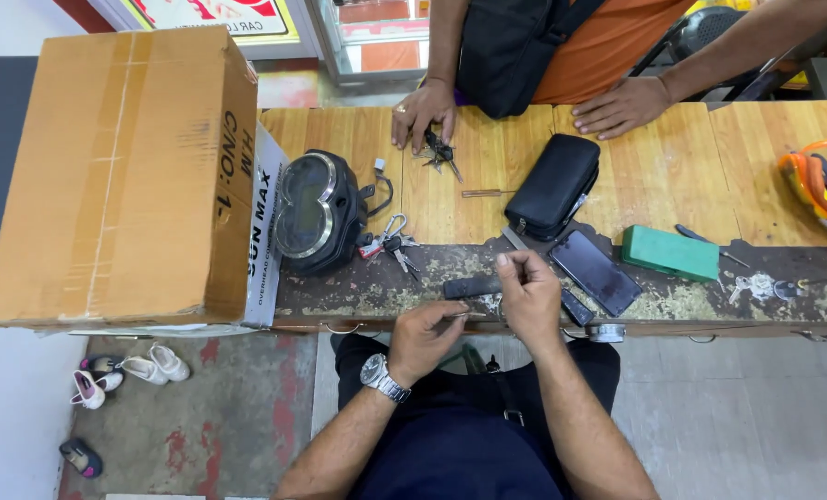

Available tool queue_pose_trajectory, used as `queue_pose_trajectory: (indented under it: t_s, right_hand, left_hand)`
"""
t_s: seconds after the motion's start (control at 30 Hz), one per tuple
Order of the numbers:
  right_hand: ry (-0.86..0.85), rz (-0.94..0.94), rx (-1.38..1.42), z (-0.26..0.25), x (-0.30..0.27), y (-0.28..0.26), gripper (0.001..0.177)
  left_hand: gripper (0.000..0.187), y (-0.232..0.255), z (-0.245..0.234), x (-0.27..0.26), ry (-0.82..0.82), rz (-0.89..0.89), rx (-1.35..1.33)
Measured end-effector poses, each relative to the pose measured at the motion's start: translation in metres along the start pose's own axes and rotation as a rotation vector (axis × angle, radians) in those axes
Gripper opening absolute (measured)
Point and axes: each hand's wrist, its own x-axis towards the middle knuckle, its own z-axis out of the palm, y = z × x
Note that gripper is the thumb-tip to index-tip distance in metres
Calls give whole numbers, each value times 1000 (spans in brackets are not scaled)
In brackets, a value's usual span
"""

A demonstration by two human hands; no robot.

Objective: A person uses a small file to precisely shape a metal lock component on a workbench.

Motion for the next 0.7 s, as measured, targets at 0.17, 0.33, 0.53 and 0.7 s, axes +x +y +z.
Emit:
queue_pose_trajectory:
  t_s: [0.17, 0.33, 0.53, 0.7]
  right_hand:
    - [43, -83, -17, 5, -10, -5, 16]
    - [70, -154, -18, 4, -13, 0, 14]
    - [101, -260, 0, 6, -16, -1, 12]
    - [108, -307, 21, 8, -18, -4, 12]
  left_hand:
    - [15, 0, 2, 1, 53, 131, 81]
    - [14, 13, -1, 4, 42, 192, 119]
    - [14, 13, -4, 4, 42, 260, 89]
    - [12, 14, -6, 4, 32, 280, 86]
